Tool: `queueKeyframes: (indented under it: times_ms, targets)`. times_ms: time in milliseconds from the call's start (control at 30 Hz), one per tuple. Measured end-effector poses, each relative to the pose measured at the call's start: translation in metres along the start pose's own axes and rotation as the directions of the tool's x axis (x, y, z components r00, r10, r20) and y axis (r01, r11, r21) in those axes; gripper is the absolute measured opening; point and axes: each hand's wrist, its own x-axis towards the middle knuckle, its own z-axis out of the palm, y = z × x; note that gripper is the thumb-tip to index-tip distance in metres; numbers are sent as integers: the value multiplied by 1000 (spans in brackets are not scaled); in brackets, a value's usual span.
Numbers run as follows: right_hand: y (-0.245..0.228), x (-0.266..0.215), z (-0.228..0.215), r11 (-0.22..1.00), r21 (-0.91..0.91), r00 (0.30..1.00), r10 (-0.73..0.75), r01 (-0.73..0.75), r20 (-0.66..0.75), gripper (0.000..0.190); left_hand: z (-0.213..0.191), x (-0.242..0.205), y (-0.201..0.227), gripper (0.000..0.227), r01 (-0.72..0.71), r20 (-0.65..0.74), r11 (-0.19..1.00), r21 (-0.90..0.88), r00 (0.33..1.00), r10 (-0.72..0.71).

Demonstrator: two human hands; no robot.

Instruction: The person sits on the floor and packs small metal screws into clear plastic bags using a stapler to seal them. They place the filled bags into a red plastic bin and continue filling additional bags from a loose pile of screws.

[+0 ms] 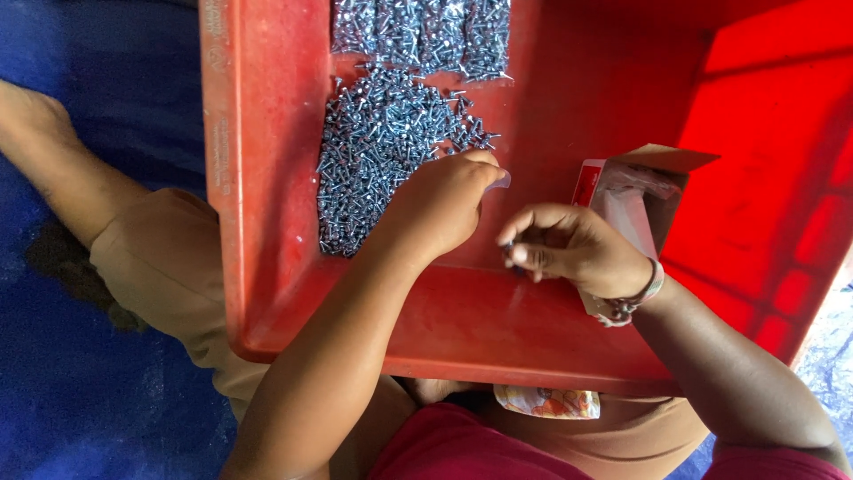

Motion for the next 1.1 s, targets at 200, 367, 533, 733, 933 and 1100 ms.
queueKeyframes:
  times_ms: [200,367,533,733,933,1100]
  targets:
    - [-19,3,9,985,-71,959,-170,158,-226,25,0,0,2,24,-63,-35,998,8,997,63]
    - [-7,11,9,973,-65,924,-230,221,-307,21,2,3,2,19,-72,-29,997,1,997,72]
    - [-7,16,10,980,-76,927,-196,181,-320,15,10,4,-4,21,-91,-33,996,-1,995,91]
    - [-7,22,8,979,-78,919,-204,189,-337,15,9,2,-5,19,-97,-86,992,80,991,104]
    - [-14,19,12,984,-118,924,-164,131,-344,14,23,7,-17,16,-113,-149,944,309,975,165]
    - [-17,21,13,983,-158,932,-143,95,-333,15,25,8,-13,17,-85,-128,981,173,986,108]
